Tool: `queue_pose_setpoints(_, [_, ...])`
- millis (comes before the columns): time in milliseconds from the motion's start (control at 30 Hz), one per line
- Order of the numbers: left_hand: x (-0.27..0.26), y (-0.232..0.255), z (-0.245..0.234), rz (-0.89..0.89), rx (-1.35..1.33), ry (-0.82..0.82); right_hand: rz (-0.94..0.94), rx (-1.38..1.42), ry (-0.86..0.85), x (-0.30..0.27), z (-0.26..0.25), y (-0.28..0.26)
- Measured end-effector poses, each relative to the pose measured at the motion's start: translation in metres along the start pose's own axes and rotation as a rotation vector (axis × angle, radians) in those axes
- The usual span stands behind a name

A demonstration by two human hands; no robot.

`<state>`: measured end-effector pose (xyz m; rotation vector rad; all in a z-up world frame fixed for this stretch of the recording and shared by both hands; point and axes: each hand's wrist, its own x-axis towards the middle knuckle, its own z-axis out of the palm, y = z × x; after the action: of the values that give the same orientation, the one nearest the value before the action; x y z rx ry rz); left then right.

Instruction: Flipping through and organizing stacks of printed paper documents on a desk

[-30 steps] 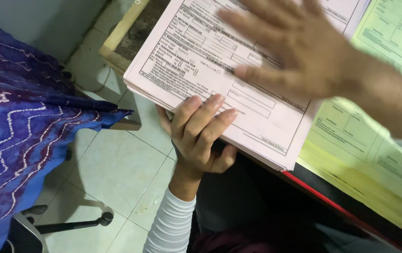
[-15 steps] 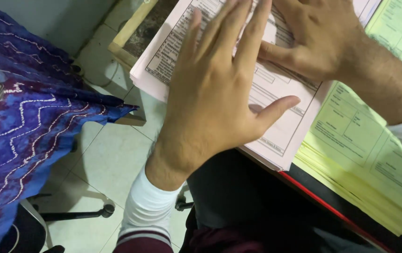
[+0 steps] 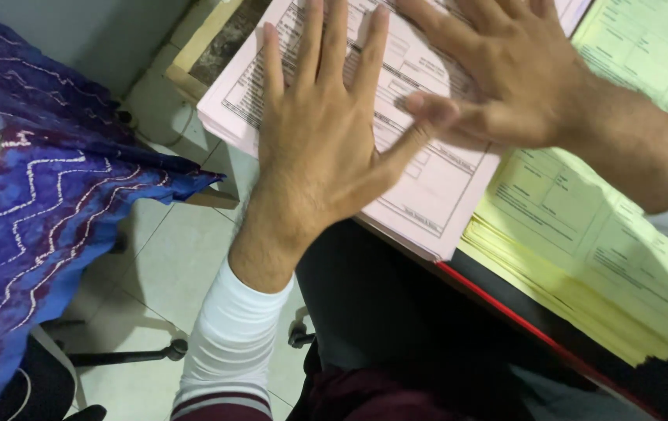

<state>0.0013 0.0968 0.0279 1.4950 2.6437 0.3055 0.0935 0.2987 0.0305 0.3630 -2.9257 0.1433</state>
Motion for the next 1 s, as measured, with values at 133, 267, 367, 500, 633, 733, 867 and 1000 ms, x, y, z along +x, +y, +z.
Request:
queue_pose_setpoints(133, [-0.003,0.002,0.001,-0.005,-0.020,0.000,0.116,0.129,-0.163,-0.028,-0.015,-0.025])
queue_pose_setpoints(267, [-0.003,-0.004,0.013,0.119,0.003,0.220,0.157,0.166,-0.255,-0.067,-0.028,-0.054])
queue_pose_setpoints(367, [-0.003,-0.004,0.011,0.153,0.048,0.183,0.137,0.169,-0.236,-0.101,-0.035,-0.072])
queue_pose_setpoints(500, [-0.003,0.009,-0.011,0.114,-0.010,-0.062,0.132,0.174,-0.248,-0.145,-0.059,-0.098])
queue_pose_setpoints(633, [-0.002,0.013,-0.016,0.141,-0.031,-0.140,0.249,0.147,-0.165,-0.200,-0.082,-0.122])
queue_pose_setpoints(733, [0.000,0.008,-0.004,0.365,0.054,0.109,0.409,0.009,-0.092,-0.256,-0.093,-0.129])
queue_pose_setpoints(867, [0.001,0.008,-0.001,0.650,0.096,0.270,0.665,-0.140,0.113,-0.330,-0.102,-0.144])
queue_pose_setpoints(1000, [0.014,-0.011,0.027,0.662,-0.121,0.199,0.884,-0.256,0.310,-0.389,-0.096,-0.169])
